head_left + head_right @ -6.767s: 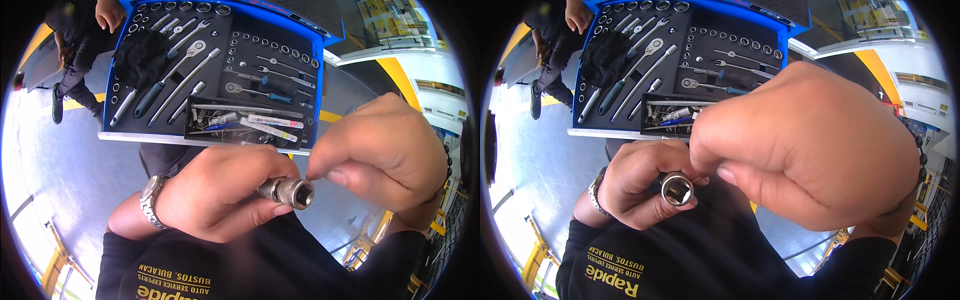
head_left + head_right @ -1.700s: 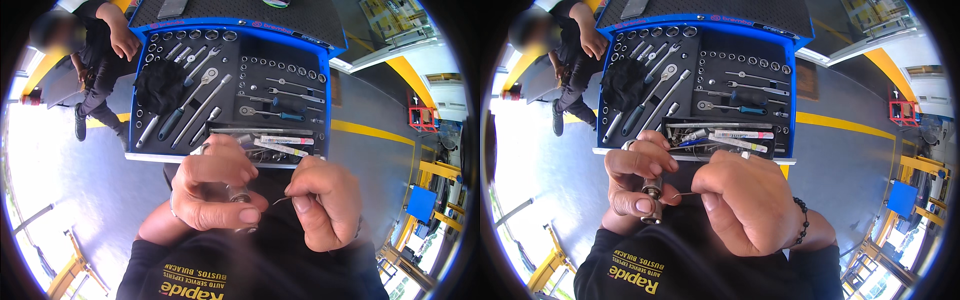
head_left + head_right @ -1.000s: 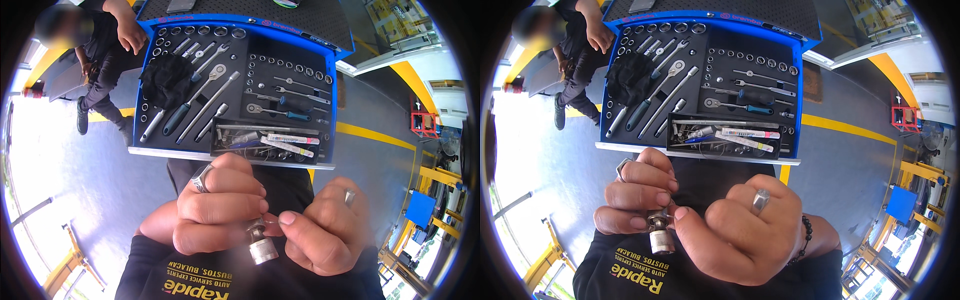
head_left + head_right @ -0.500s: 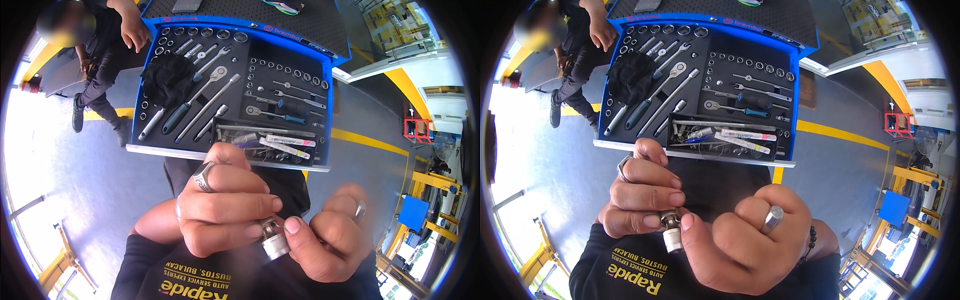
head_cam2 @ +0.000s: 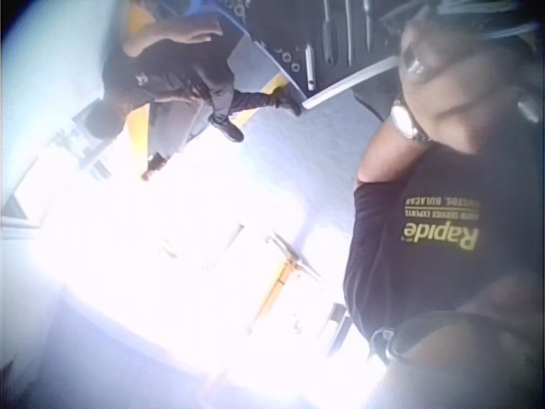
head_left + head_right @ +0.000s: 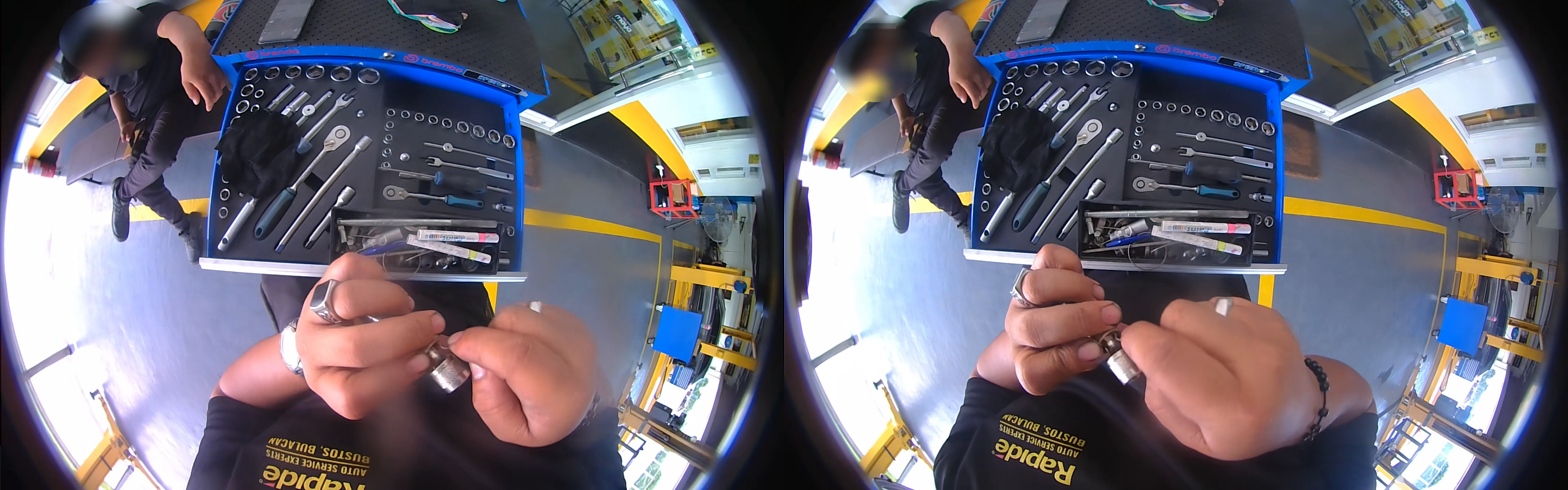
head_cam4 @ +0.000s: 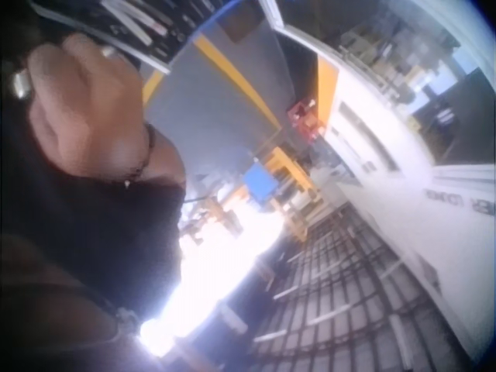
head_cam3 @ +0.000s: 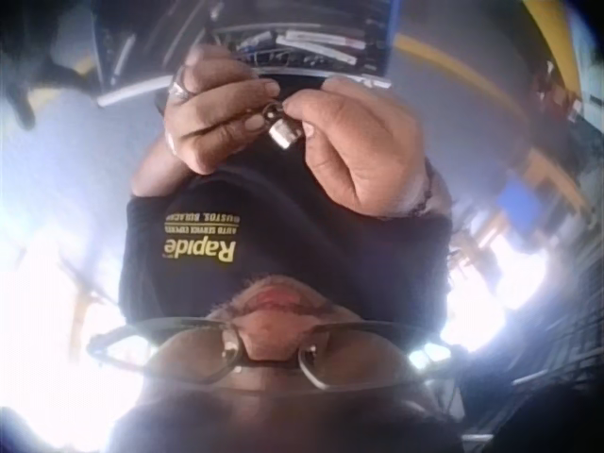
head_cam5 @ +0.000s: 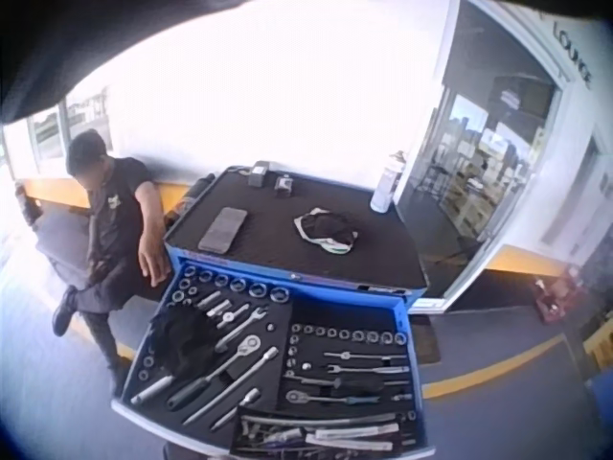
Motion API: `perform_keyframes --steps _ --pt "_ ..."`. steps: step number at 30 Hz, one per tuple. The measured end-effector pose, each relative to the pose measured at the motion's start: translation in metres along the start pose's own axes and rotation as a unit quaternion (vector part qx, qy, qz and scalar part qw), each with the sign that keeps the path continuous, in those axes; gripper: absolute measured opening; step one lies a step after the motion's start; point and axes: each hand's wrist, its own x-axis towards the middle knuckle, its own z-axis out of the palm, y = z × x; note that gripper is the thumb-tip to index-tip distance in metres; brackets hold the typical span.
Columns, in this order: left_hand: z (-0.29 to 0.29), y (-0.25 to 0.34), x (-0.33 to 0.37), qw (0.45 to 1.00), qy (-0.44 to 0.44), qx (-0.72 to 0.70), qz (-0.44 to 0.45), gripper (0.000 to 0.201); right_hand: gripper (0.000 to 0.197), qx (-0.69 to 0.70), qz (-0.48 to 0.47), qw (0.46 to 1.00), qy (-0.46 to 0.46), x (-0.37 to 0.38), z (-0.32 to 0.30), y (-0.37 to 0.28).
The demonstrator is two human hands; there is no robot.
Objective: The person holds a metal socket and uses a thin wire to clean the inside of the socket. They repeatedly insert the wire into the socket and rotate it to remove debris. The person briefly opens a tool drawer to retrieve a pair of pliers, uses them to pull the wire, and then returns the pliers to the drawer.
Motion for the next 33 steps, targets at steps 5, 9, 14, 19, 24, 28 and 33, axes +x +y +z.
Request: perform_keyframes --steps 5,9,14,19,24,28,33 --pt "0.003 0.002 -0.005 0.999 0.008 0.049 0.014 0.03 0.028 0.149 0.059 0.987 0.018 -0.006 0.006 0.006" --pt "0.003 0.006 -0.003 0.998 0.018 0.063 -0.013 0.03 0.031 0.079 0.015 0.997 -0.001 -0.006 0.003 0.008" --pt "0.002 0.008 -0.008 0.997 0.019 0.075 -0.008 0.029 0.026 0.145 0.067 0.987 -0.01 -0.006 0.004 0.007" --pt "0.01 0.007 -0.011 0.996 0.047 0.078 -0.019 0.03 0.019 0.251 0.125 0.96 0.002 -0.005 0.005 0.008" --pt "0.015 0.009 -0.013 0.993 -0.025 0.109 -0.039 0.034 0.012 0.184 0.102 0.977 0.042 -0.017 0.002 0.023" --pt "0.009 0.001 -0.037 0.991 -0.045 0.088 -0.089 0.031 0.008 0.21 0.153 0.964 -0.054 -0.007 -0.004 0.036" --pt "0.01 0.005 -0.019 0.979 -0.027 0.009 -0.201 0.039 0.01 0.315 0.094 0.942 -0.062 -0.004 0.01 0.063"
